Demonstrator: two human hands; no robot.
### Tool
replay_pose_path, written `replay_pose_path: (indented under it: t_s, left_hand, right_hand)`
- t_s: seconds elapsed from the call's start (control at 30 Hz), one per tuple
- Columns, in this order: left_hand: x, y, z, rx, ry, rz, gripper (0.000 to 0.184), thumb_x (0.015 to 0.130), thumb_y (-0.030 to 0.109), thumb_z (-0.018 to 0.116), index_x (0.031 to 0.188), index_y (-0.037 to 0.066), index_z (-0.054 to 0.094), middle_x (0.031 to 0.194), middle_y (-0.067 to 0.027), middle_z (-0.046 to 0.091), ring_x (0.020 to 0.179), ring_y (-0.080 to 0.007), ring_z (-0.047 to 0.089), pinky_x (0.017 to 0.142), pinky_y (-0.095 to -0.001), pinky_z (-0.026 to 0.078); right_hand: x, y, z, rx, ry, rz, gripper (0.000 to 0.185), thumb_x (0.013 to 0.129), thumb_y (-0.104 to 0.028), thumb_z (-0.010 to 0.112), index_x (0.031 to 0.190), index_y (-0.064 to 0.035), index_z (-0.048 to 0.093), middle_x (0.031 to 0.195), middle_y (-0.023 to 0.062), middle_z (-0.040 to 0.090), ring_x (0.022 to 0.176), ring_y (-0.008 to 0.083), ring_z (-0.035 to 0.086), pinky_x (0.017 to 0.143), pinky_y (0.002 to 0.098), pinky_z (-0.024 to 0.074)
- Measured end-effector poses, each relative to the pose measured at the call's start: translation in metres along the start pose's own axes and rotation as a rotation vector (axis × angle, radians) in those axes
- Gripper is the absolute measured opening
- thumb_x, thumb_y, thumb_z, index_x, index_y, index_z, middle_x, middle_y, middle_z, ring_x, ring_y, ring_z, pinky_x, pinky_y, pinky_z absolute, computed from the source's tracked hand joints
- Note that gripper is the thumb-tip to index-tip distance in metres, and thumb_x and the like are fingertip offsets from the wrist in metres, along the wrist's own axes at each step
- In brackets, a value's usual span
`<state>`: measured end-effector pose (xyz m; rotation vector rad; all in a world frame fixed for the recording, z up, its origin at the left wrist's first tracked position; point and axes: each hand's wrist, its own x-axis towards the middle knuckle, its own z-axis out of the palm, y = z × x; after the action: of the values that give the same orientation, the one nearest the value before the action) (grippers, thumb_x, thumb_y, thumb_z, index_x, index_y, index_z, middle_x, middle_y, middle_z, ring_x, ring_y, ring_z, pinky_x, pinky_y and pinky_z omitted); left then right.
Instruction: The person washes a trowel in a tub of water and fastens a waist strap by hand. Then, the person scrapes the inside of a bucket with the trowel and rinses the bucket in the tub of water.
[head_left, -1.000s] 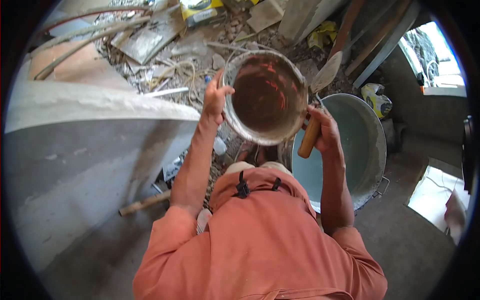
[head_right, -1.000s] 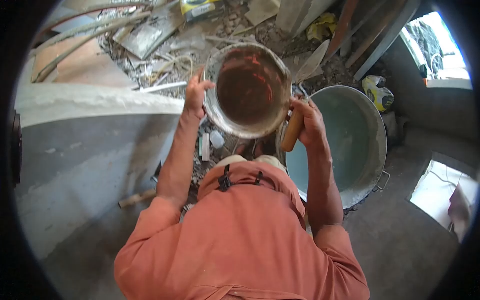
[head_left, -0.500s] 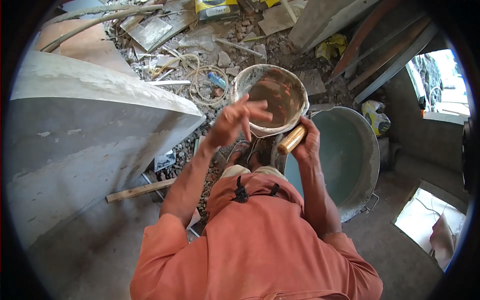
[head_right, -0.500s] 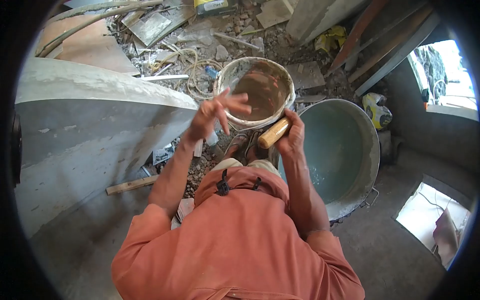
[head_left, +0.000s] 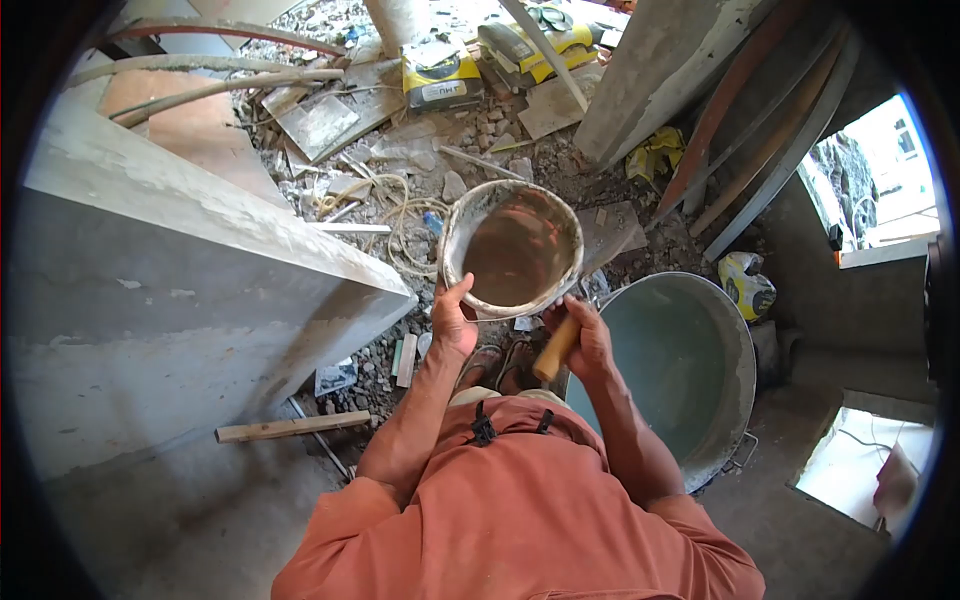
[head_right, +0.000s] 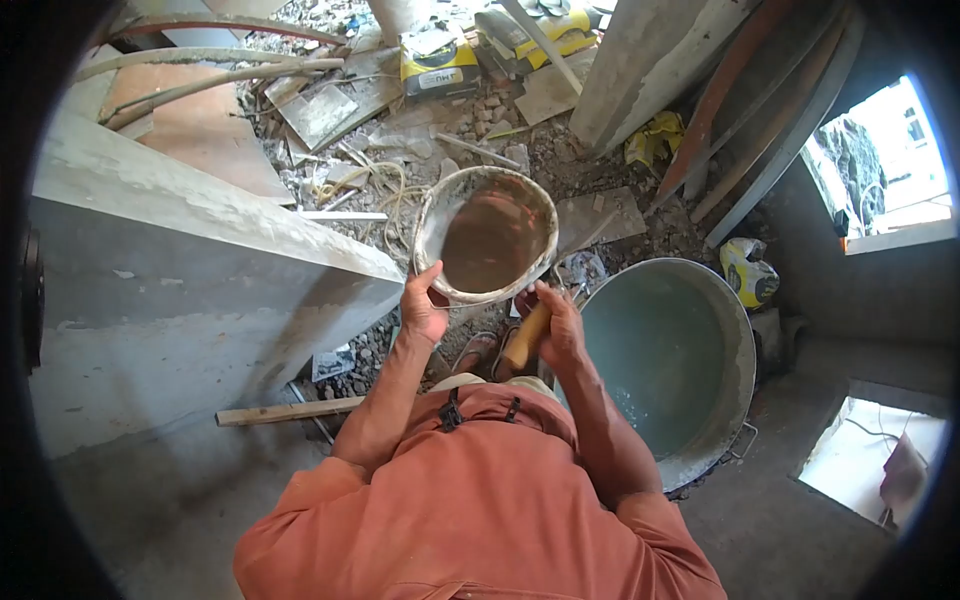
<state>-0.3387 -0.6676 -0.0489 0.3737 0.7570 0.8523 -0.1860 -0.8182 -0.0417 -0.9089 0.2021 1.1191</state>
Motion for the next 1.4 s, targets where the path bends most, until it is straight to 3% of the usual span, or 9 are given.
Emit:
replay_pose_path:
  t_s: [0.1,0.2,0.43,0.53,0.9,0.97,1.1,1.23,1.4]
  left_hand:
    - [0.004,0.025,0.014,0.133,-0.128,0.196,0.067,0.094,0.006,0.057,0.154,0.014,0.029,0.156,-0.0052,0.031,0.141,-0.0183,0.03,0.115,-0.0317,0.022]
    - [0.01,0.062,0.03,0.544,-0.193,0.397,0.058,0.098,0.01,0.053,0.153,0.015,0.033,0.162,0.0021,0.021,0.15,-0.0167,0.0,0.118,-0.0333,0.006]
    - [0.042,0.11,0.068,1.11,-0.181,0.604,0.052,0.092,0.013,0.059,0.143,0.017,0.05,0.151,0.002,0.043,0.148,-0.0301,0.015,0.12,-0.0416,0.01]
    - [0.037,0.12,0.084,1.08,-0.177,0.596,0.06,0.08,0.003,0.058,0.139,0.015,0.054,0.149,0.0012,0.047,0.148,-0.0299,0.015,0.121,-0.0406,0.007]
    - [-0.001,0.129,0.108,1.317,-0.13,0.552,0.078,0.07,-0.013,0.046,0.142,0.016,0.052,0.15,-0.0208,0.041,0.147,-0.0319,0.024,0.118,-0.0357,0.023]
    - [-0.01,0.136,0.112,1.295,-0.186,0.554,0.078,0.069,-0.014,0.045,0.14,0.017,0.053,0.149,-0.0274,0.037,0.147,-0.0327,0.023,0.118,-0.0354,0.024]
    - [-0.024,0.14,0.119,1.467,-0.18,0.754,0.072,0.072,-0.01,0.048,0.138,0.02,0.055,0.143,0.0004,0.053,0.146,-0.0348,0.025,0.119,-0.0528,0.016]
    - [-0.022,0.141,0.123,1.341,-0.178,0.909,0.068,0.072,-0.01,0.049,0.133,0.019,0.061,0.143,0.0034,0.053,0.146,-0.0291,0.027,0.117,-0.0581,0.01]
    - [0.006,0.126,0.106,0.947,-0.19,0.798,0.066,0.07,-0.015,0.044,0.13,0.006,0.062,0.139,-0.0112,0.056,0.144,-0.0248,0.032,0.113,-0.0296,0.029]
  right_hand:
    - [-0.012,-0.025,-0.018,-0.348,0.059,-0.068,0.019,0.096,-0.019,0.063,0.1,-0.0076,0.048,0.079,0.0059,0.058,0.061,0.0149,0.058,0.055,0.0275,0.0509]
    - [-0.029,-0.074,-0.012,-0.536,0.11,-0.041,0.024,0.101,-0.034,0.052,0.099,-0.0108,0.048,0.07,0.0007,0.048,0.054,0.0101,0.051,0.048,0.0255,0.0453]
    - [-0.035,-0.147,0.057,-1.113,-0.093,0.054,0.027,0.101,-0.032,0.048,0.106,-0.0055,0.051,0.087,0.0118,0.061,0.061,0.0165,0.057,0.055,0.0317,0.0488]
    - [-0.012,-0.149,0.057,-1.919,-0.597,-0.739,0.031,0.096,-0.025,0.053,0.119,-0.0035,0.051,0.099,0.0158,0.059,0.081,0.0279,0.061,0.066,0.0378,0.0492]
    - [0.031,-0.163,0.118,-2.443,-0.345,-1.562,0.039,0.08,-0.006,0.059,0.117,-0.0035,0.052,0.098,0.0108,0.055,0.067,0.0248,0.061,0.058,0.039,0.0558]
    - [0.044,-0.16,0.114,-2.441,-0.296,-1.508,0.036,0.08,-0.005,0.059,0.115,-0.0025,0.051,0.095,0.0128,0.057,0.065,0.0264,0.063,0.056,0.0405,0.0561]
    - [0.056,-0.155,0.111,-2.358,-0.249,-1.265,0.026,0.085,-0.005,0.056,0.11,-0.0001,0.049,0.086,0.0191,0.06,0.063,0.0332,0.068,0.053,0.0446,0.0565]
    - [0.058,-0.137,0.116,-2.332,-0.218,-1.007,0.022,0.091,-0.007,0.051,0.111,0.0006,0.045,0.085,0.0223,0.062,0.068,0.0373,0.068,0.053,0.0451,0.0563]
    - [0.056,-0.114,0.112,-2.032,-0.537,-0.254,0.03,0.1,-0.023,0.042,0.117,0.0012,0.046,0.082,0.0181,0.065,0.064,0.0282,0.066,0.058,0.0434,0.0542]
